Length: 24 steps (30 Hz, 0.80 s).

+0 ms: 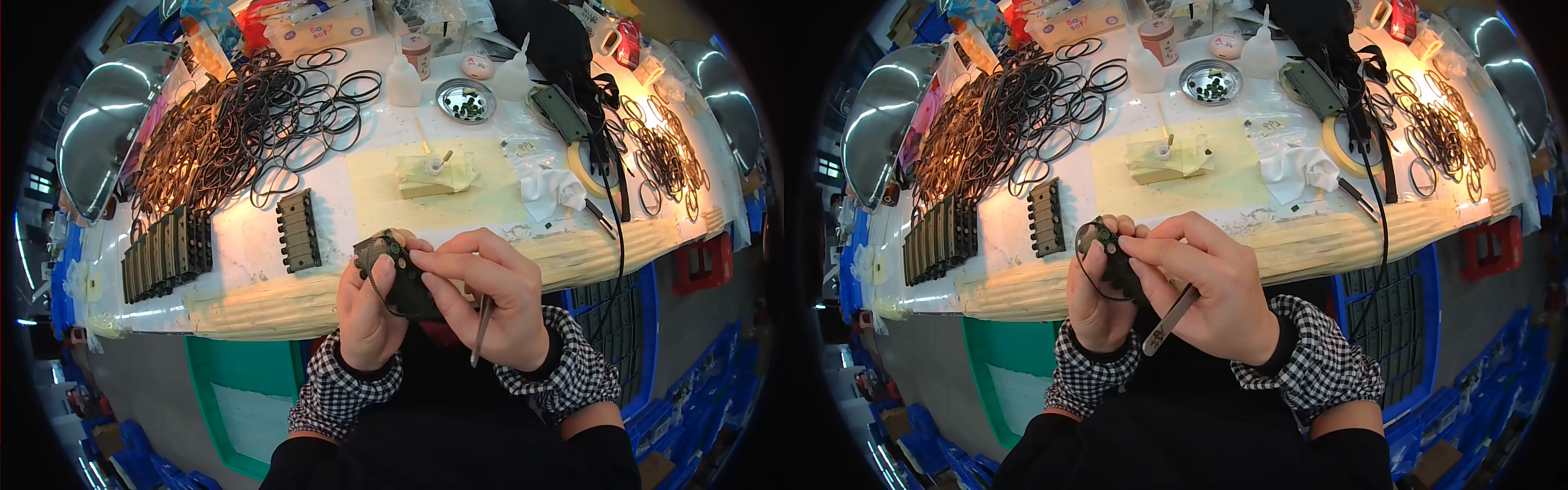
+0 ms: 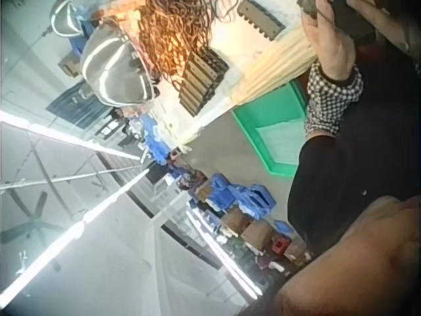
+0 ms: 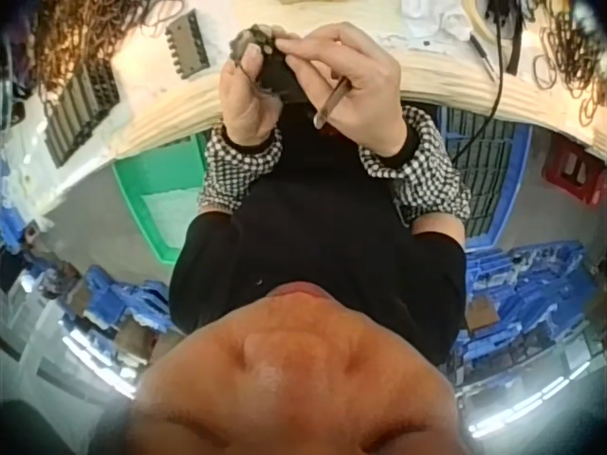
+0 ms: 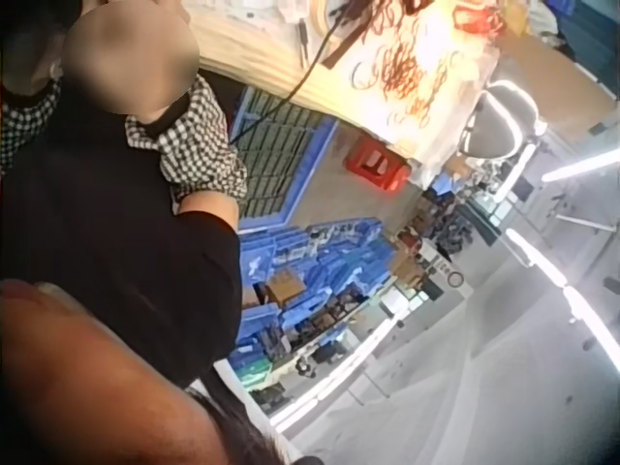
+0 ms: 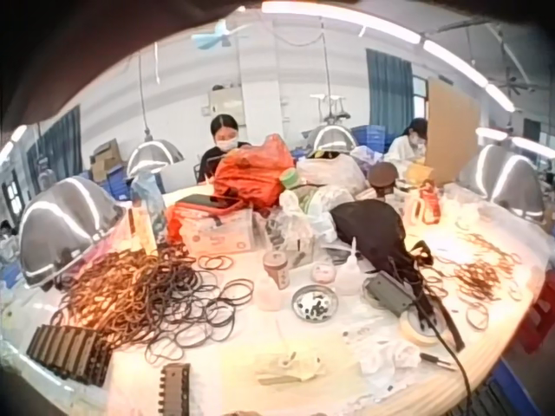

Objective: Assemble small plastic components by threading cords through them using tweezers.

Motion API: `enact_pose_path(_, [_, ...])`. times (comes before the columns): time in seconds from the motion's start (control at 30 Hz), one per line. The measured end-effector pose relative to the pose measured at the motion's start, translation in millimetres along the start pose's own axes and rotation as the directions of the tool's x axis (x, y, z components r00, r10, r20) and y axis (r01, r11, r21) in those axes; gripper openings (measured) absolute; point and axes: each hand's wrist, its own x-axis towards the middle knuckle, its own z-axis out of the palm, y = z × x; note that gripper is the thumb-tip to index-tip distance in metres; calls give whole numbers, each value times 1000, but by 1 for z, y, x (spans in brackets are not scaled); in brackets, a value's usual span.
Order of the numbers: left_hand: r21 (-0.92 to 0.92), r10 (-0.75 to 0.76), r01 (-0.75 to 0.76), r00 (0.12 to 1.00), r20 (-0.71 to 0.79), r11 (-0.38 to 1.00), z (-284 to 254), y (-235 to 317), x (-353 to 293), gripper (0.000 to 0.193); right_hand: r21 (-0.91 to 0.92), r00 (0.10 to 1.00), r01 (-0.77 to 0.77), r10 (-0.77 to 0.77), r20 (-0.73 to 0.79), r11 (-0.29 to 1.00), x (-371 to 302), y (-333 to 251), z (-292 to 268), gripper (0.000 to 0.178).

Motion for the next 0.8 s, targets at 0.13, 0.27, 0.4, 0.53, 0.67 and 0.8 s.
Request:
enact_pose_path(0.13, [538,320,-319,943,94,781,-2,4,4,21,115,997,-66,70,-31,991,2,2,-5,6])
enact_pose_path(0.27, [768,395,-484,859,326,419,-10,3,9,22,397,897,-442,401,186,804,2,-6,1,8])
enact_pose_path(0.4, [761,386,-434,885,260,483,-12,0,6,22,345,924,-376,321,207,860,1,-4,4,12])
enact_pose_path(0.53, [707,338,-360,924,179,608,-8,2,6,21,213,948,-272,224,225,938,4,-2,-2,14])
enact_pose_path(0.67, [701,353,-380,916,192,603,-8,1,8,21,220,932,-304,241,271,927,5,-2,-4,15])
enact_pose_path(0.8, [760,366,-452,881,300,467,-10,3,11,20,398,903,-421,338,264,815,2,-2,-1,14])
